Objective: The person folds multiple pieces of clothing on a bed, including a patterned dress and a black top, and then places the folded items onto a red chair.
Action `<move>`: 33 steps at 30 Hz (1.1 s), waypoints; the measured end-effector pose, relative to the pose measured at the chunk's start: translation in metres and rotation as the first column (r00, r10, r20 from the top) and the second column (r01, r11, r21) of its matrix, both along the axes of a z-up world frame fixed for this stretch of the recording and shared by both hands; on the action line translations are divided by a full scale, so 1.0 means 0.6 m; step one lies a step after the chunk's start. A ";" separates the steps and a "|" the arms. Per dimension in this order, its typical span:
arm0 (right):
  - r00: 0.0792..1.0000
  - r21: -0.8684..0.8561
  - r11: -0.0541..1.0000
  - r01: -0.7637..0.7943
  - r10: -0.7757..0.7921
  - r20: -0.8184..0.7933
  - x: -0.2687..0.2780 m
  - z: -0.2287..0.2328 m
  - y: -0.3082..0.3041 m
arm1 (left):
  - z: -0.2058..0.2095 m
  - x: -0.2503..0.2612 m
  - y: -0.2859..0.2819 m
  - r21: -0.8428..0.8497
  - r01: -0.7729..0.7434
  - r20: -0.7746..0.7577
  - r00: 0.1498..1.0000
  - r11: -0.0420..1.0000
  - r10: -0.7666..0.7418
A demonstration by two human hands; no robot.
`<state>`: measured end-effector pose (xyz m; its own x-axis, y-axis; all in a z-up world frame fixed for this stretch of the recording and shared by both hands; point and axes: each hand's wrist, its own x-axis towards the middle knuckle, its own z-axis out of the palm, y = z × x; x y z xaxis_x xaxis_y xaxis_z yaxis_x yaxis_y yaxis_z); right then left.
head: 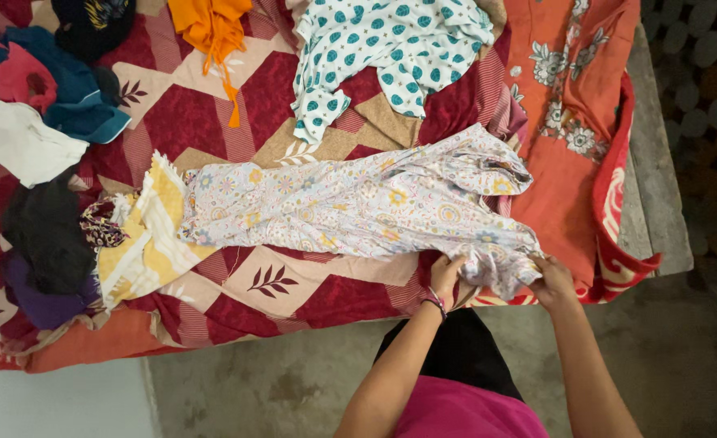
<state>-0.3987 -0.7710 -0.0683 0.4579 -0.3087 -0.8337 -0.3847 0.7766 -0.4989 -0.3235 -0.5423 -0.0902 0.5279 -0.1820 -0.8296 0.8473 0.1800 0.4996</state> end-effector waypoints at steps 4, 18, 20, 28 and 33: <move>0.999 0.024 0.999 -0.046 0.045 0.024 0.018 -0.007 0.012 | -0.004 0.003 0.001 -0.161 0.037 0.206 0.979 0.986 -0.003; 0.987 -0.225 0.974 -0.027 -0.010 -0.161 0.155 -0.041 -0.023 | -0.039 0.156 -0.013 -0.331 -0.119 0.016 0.991 0.936 0.132; 0.996 -0.248 0.968 0.035 -0.055 -0.076 0.165 -0.043 -0.022 | -0.053 0.168 -0.015 -0.373 -0.165 0.158 0.958 0.913 0.238; 0.932 -0.664 0.656 -0.358 0.298 -0.207 0.161 -0.042 -0.021 | -0.057 0.176 -0.011 0.061 0.164 0.554 0.815 0.985 -0.170; 0.871 -0.893 0.069 -0.444 0.265 -0.413 0.206 -0.040 -0.029 | -0.057 0.199 -0.031 0.538 0.281 0.537 0.613 0.795 -0.580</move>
